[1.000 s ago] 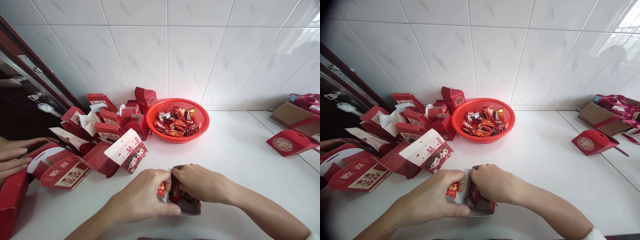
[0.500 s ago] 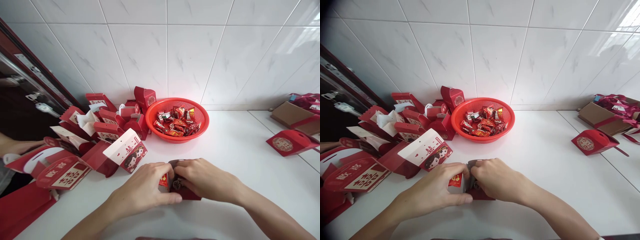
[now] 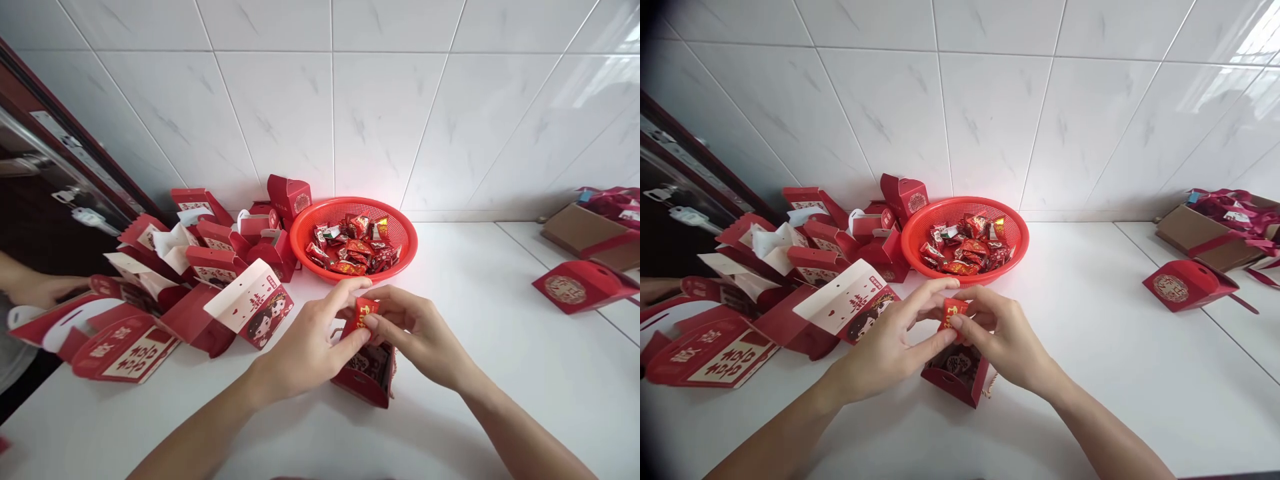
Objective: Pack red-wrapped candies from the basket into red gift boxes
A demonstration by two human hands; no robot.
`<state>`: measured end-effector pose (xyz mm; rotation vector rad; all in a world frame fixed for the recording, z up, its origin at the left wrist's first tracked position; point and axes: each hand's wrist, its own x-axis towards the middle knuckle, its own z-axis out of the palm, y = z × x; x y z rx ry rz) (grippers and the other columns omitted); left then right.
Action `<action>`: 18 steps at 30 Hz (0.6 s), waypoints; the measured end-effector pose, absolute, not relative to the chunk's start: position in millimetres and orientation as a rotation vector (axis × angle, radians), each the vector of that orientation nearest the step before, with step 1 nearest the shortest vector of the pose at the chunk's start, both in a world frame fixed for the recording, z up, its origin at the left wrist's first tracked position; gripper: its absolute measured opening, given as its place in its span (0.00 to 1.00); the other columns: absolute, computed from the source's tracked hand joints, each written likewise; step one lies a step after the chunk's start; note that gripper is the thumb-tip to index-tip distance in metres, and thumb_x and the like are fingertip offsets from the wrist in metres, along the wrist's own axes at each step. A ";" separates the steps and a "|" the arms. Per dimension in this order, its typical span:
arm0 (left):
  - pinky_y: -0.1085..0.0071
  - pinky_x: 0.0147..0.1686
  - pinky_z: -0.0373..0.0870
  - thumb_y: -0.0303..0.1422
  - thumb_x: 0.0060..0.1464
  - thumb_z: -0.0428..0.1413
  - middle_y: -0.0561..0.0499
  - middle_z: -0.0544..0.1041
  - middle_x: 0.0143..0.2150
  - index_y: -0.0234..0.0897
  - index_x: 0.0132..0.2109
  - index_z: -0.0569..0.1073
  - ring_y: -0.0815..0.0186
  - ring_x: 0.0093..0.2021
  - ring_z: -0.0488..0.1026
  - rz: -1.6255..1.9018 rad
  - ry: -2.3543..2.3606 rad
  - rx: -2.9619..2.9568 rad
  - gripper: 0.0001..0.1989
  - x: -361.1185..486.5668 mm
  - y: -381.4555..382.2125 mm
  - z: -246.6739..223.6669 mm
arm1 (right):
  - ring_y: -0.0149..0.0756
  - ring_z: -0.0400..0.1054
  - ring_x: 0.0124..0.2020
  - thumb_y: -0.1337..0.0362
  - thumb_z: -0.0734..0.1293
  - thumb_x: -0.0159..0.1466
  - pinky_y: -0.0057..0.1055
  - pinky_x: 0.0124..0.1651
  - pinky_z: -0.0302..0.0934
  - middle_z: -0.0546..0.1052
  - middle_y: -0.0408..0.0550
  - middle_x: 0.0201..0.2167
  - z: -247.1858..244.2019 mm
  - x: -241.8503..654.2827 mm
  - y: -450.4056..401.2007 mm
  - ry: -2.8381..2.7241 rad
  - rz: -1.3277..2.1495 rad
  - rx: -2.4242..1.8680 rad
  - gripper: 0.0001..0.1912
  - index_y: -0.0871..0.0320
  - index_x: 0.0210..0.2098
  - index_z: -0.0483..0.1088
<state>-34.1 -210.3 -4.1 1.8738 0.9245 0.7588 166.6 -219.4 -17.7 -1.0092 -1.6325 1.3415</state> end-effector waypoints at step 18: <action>0.56 0.60 0.75 0.19 0.59 0.50 0.44 0.70 0.64 0.44 0.48 0.79 0.52 0.68 0.69 0.525 1.234 2.302 0.20 -56.8 -236.3 -23.9 | 0.31 0.63 0.24 0.70 0.60 0.73 0.27 0.29 0.55 0.75 0.42 0.29 -16.2 180.2 -227.2 -2.420 0.836 -1.121 0.08 0.55 0.37 0.65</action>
